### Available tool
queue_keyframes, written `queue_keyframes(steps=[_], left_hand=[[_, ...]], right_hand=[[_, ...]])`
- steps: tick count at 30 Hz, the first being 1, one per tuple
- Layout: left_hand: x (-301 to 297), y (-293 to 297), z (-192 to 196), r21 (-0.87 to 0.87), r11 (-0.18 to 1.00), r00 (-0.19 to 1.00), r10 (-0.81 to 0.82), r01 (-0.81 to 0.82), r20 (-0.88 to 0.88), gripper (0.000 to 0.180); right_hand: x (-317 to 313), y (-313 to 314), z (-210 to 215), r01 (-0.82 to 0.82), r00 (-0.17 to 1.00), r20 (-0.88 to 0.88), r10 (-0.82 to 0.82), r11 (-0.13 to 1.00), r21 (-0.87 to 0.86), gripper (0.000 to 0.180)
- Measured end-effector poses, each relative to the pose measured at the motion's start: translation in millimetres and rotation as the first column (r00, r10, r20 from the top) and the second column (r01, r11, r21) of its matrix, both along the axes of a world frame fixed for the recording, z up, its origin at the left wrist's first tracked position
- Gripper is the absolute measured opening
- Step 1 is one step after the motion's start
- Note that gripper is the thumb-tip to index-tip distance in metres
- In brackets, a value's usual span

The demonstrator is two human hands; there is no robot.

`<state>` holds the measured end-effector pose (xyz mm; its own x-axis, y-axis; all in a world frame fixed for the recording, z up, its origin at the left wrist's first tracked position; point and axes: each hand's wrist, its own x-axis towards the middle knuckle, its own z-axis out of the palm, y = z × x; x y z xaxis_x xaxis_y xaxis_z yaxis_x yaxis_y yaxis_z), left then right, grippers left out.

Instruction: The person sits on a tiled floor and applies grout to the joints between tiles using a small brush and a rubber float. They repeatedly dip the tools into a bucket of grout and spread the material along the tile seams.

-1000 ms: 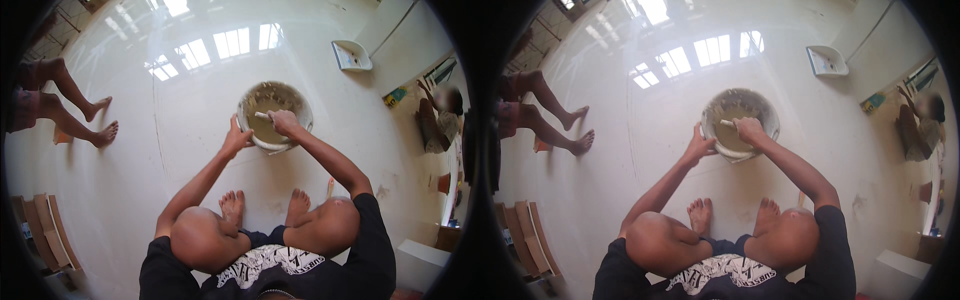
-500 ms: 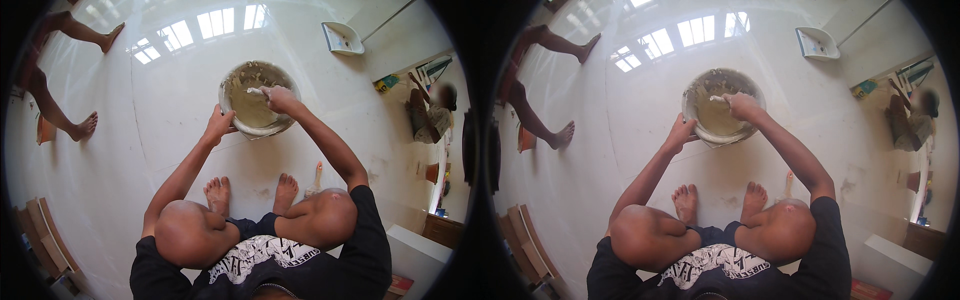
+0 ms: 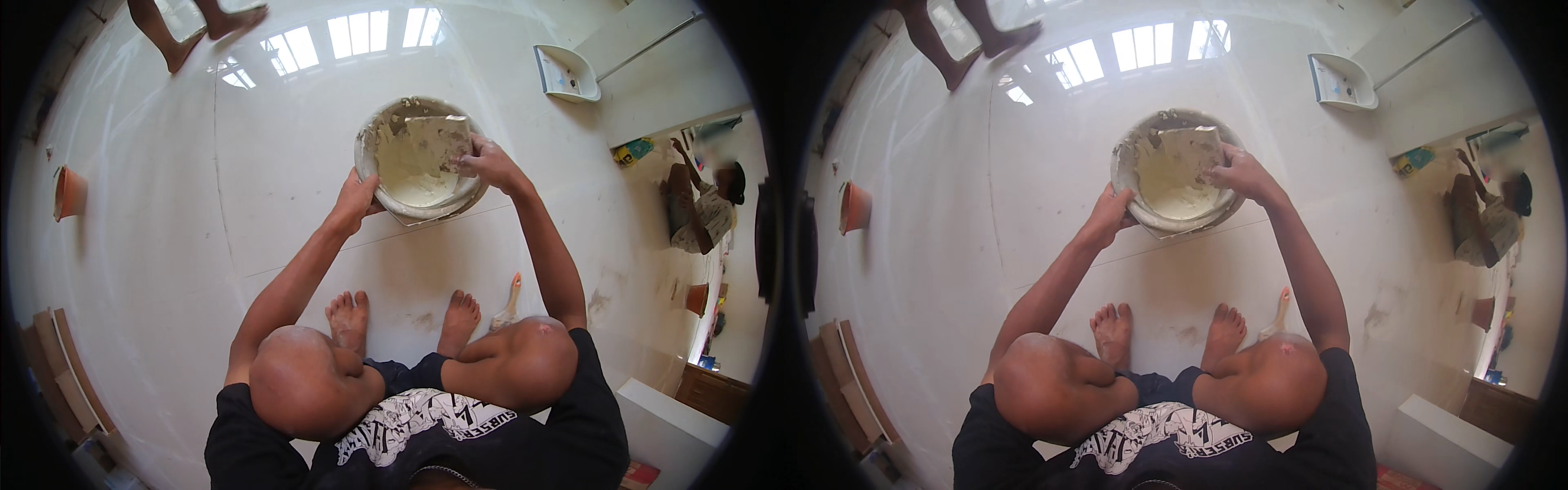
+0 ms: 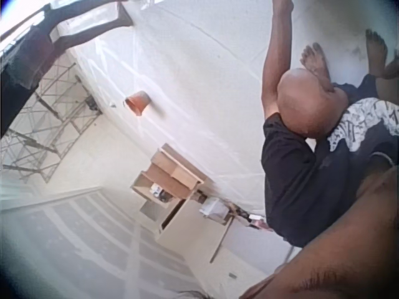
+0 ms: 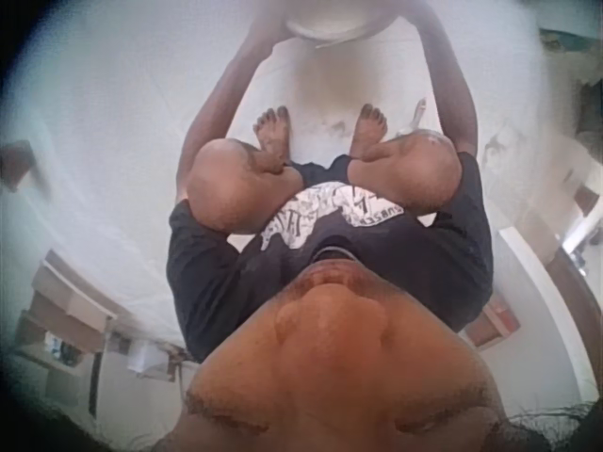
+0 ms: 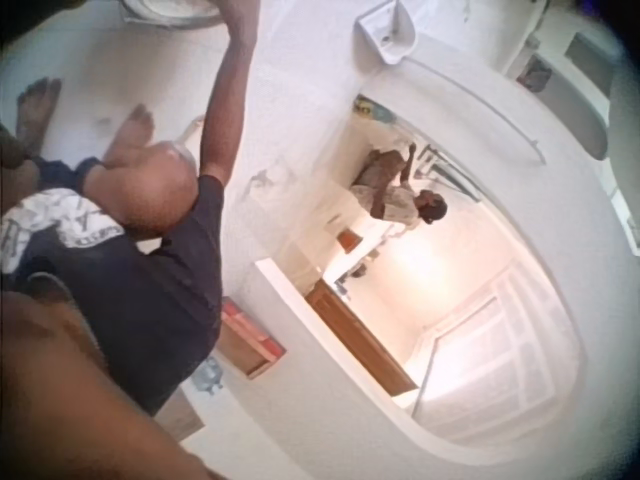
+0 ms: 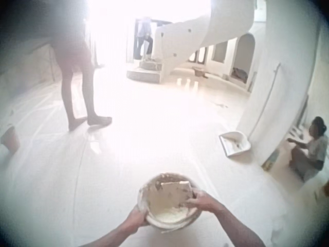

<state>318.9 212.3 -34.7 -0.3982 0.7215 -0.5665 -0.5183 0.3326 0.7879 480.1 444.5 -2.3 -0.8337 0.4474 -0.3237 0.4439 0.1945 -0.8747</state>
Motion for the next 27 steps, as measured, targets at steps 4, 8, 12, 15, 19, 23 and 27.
queue_keyframes(steps=[4, 8, 12, 15, 19, 23, 27], left_hand=[[1.6, 7.7, 0.8, 0.01, 0.997, 0.997, 0.08, -0.079, -0.015, 0.049], [-5.3, 28.1, -4.7, 0.013, 0.989, 0.989, 0.147, -0.147, -0.015, 0.047], [-24.2, 46.1, -17.1, 0.051, 0.962, 0.963, 0.27, -0.269, -0.011, 0.045], [-35.1, 62.5, -16.5, 0.097, 0.923, 0.927, 0.374, -0.373, 0.004, 0.043], [-76.2, 75.2, -36.6, 0.164, 0.902, 0.915, 0.404, -0.4, 0.009, 0.047], [-108.6, 66.2, -18.9, 0.041, 0.957, 0.957, 0.284, -0.286, 0.054, 0.08], [-167.6, 58.2, -19.7, -0.162, 0.955, 0.954, 0.212, -0.248, -0.213, 0.106]], right_hand=[[12.5, -17.0, 33.1, 0.164, 0.951, -0.192, -0.242, 0.923, -0.348, 0.056], [35.4, -9.8, 33.9, 0.204, 0.875, -0.269, -0.403, 0.81, -0.551, 0.057], [56.4, -28.1, 48.3, 0.254, 0.743, -0.312, -0.592, 0.68, -0.688, 0.052], [88.3, -30.1, 35.8, 0.306, 0.7, -0.263, -0.664, 0.611, -0.73, 0.051], [138.9, -25.6, -9.3, 0.48, 0.788, -0.244, -0.565, 0.813, -0.33, 0.033], [181.8, -26.1, -37.1, 0.173, 0.977, -0.2, -0.079, 0.84, 0.514, 0.038], [220.1, -31.8, -80.6, -0.107, 0.994, 0.095, 0.05, 0.545, 0.831, 0.041]])
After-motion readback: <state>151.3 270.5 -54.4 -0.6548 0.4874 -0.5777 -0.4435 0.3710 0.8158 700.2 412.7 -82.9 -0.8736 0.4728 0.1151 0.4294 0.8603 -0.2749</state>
